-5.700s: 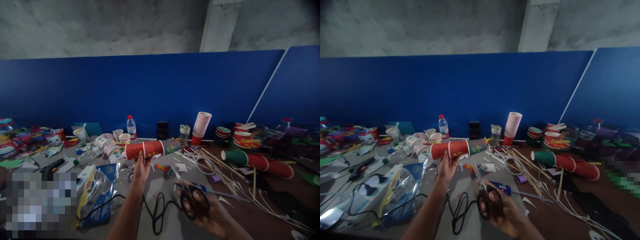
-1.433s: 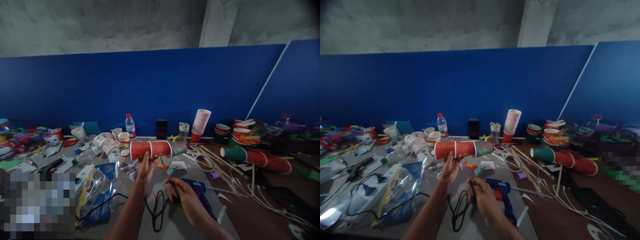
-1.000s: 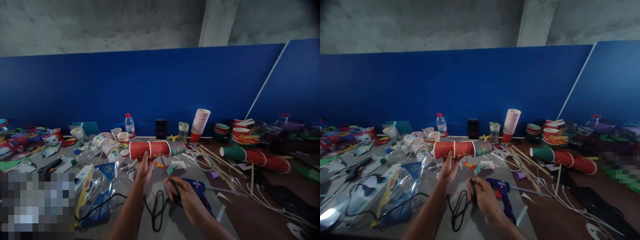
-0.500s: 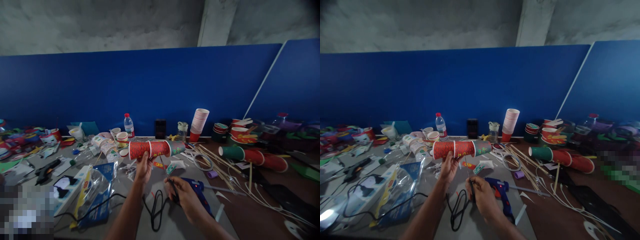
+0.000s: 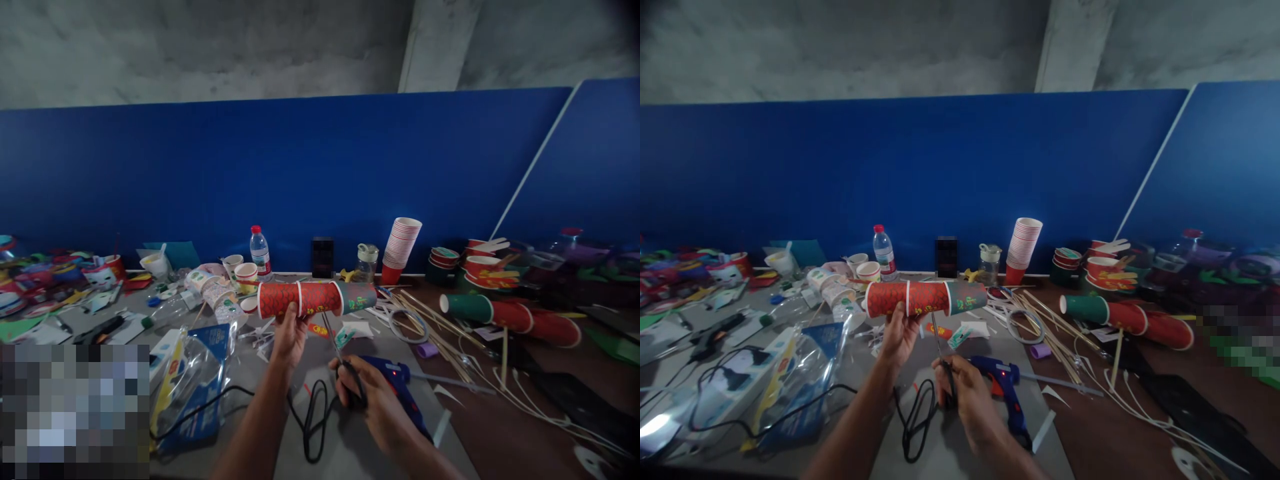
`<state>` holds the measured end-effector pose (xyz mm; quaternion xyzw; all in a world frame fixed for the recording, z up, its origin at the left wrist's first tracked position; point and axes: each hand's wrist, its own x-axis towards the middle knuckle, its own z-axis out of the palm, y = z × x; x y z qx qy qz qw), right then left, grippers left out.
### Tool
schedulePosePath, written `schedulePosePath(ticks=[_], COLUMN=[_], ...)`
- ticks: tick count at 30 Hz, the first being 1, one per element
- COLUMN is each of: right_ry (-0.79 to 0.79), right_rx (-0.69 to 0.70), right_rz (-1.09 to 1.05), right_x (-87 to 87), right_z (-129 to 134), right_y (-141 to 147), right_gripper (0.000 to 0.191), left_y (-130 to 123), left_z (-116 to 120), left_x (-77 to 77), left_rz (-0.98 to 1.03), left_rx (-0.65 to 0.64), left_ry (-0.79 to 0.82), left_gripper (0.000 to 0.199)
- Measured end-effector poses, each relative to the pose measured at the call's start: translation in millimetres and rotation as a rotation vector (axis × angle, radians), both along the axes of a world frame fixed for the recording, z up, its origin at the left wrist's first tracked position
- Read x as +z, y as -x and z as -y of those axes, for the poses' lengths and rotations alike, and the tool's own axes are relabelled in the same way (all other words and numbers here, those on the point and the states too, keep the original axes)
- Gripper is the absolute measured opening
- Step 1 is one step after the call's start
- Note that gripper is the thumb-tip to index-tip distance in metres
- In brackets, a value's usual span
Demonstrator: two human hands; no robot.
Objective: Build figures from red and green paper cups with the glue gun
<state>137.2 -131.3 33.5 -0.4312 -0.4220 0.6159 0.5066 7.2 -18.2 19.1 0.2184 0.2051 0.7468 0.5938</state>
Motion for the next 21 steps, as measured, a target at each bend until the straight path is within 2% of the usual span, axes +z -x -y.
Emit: schedulePosePath(ticks=[7, 11, 21], right_ry=[-0.010, 0.003, 0.002], right_rx=[0.014, -0.013, -0.029], right_rz=[0.062, 0.025, -0.035], right_x=[4.7, 7.4, -1.0], right_z=[-0.6, -0.1, 1.2], right_y=[1.6, 6.5, 6.5], right_gripper=[0.040, 0.038, 0.044], left_y=[-0.9, -1.3, -0.1], left_z=[-1.5, -1.5, -0.4], left_x=[-1.0, -0.9, -1.8], left_rz=[-0.012, -0.002, 0.011], left_rx=[0.016, 0.007, -0.011], left_ry=[-0.003, -0.005, -0.009], left_gripper=[0.054, 0.053, 0.057])
